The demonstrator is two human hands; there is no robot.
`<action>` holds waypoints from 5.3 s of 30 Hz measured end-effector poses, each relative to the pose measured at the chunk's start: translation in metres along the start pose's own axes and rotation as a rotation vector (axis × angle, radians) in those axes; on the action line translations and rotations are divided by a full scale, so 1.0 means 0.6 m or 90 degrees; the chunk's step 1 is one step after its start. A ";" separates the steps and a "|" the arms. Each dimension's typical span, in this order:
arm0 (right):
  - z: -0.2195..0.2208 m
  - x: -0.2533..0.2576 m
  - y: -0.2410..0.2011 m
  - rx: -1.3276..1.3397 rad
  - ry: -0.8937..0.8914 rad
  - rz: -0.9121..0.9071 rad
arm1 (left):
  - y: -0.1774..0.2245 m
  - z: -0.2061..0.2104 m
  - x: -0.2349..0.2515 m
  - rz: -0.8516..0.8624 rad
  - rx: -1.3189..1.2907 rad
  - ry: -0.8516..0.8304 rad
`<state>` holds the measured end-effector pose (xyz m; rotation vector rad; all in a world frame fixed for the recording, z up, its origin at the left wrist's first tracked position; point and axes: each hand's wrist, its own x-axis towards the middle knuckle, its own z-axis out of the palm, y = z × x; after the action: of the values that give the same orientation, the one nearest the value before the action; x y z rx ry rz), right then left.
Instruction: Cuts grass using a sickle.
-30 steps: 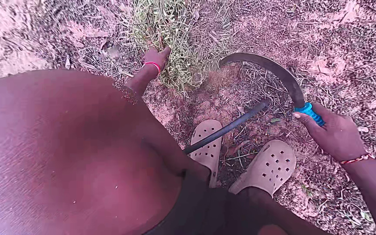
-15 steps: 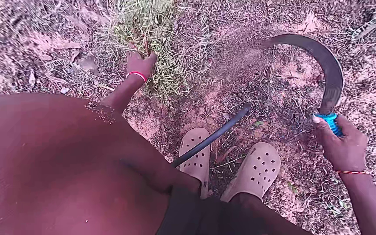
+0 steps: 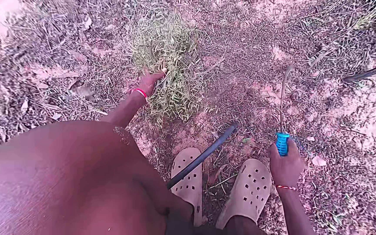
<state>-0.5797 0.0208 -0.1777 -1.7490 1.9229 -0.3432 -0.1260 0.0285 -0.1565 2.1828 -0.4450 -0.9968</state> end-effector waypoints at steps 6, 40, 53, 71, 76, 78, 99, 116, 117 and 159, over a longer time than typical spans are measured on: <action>0.046 -0.008 -0.054 -0.117 -0.098 -0.311 | 0.015 0.037 -0.030 0.023 0.038 -0.079; -0.109 -0.008 -0.127 0.005 -0.348 -0.009 | -0.030 0.015 0.032 0.058 0.099 -0.088; -0.012 0.049 -0.260 -0.024 -0.502 -0.066 | -0.016 0.062 0.009 0.073 0.007 -0.123; -0.091 0.000 -0.218 -0.055 -0.489 -0.108 | 0.089 0.227 -0.077 0.239 0.064 -0.217; -0.071 0.009 -0.195 -0.008 -0.524 -0.131 | 0.081 0.222 -0.066 0.229 0.072 -0.155; -0.058 0.015 -0.181 0.160 -0.574 -0.087 | 0.104 0.198 -0.074 0.209 0.124 -0.106; 0.005 -0.027 -0.220 0.083 -0.603 -0.507 | 0.331 0.007 -0.099 0.360 0.336 -0.179; -0.113 0.028 -0.257 0.211 -0.661 -0.205 | -0.097 -0.131 0.172 -0.076 0.245 0.345; -0.145 0.035 -0.268 0.185 -0.696 -0.226 | -0.071 -0.107 0.180 -0.090 0.214 0.337; -0.140 0.117 -0.284 -0.146 -0.388 0.066 | 0.104 0.217 0.008 0.227 0.106 -0.233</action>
<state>-0.4820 -0.0841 -0.0349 -1.6293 1.6297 0.4219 -0.2237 -0.0761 -0.1760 1.9620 -1.0807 -1.1868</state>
